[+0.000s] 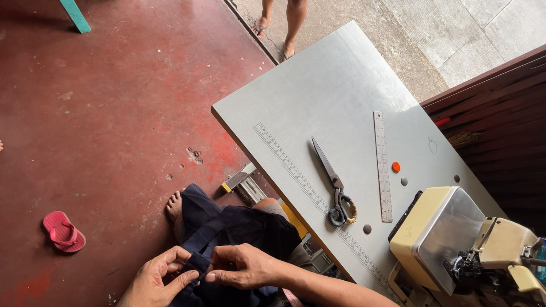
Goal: Trimming loose threads and inspecting the waistband of a pair of pants while sitting on the floor.
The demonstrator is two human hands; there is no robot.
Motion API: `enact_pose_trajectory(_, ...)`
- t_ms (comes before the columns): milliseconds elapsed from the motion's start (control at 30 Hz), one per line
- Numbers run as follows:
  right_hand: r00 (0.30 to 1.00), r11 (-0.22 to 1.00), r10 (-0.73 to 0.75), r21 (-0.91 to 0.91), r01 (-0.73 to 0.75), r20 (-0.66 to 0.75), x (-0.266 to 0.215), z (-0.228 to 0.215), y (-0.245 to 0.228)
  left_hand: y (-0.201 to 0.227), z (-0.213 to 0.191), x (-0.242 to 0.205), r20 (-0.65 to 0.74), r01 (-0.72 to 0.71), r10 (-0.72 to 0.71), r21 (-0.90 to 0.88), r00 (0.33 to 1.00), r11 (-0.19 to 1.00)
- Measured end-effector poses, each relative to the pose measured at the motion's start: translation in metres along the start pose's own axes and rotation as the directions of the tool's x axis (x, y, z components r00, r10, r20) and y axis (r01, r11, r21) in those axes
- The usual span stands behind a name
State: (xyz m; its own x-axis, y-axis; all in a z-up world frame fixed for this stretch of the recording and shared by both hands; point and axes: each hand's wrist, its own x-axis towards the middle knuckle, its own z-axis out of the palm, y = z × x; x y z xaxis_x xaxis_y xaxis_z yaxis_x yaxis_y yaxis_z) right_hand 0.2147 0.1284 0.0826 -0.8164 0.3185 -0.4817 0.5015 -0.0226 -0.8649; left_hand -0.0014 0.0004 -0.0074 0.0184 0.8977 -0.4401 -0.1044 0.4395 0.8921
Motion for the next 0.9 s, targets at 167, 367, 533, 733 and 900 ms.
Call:
enact_pose_trajectory(167,1.0,0.957,-0.004,0.292,-0.005,0.03,0.006,0.008,0.015,0.003,0.007,-0.003,-0.011,0.001,-0.001,-0.01,1.0,1.0)
enact_pose_trajectory(367,1.0,0.953,-0.014,0.303,0.015,-0.006,0.004,0.009,0.013,0.013,0.011,-0.005,-0.067,0.02,-0.015,0.071,0.998,0.997)
enact_pose_trajectory(533,0.999,0.883,-0.032,0.467,0.036,-0.017,0.016,0.008,0.052,0.008,0.021,0.003,-0.234,-0.14,0.168,0.134,0.958,0.981)
enact_pose_trajectory(733,0.97,0.894,-0.036,0.425,0.14,-0.242,0.029,0.017,0.075,0.025,0.023,-0.006,-0.238,-0.009,0.077,0.272,0.968,0.962)
enact_pose_trajectory(900,0.949,0.855,-0.042,0.481,0.196,-0.311,0.026,0.023,0.077,0.024,0.023,-0.009,-0.253,-0.119,0.168,0.2,0.953,0.973)
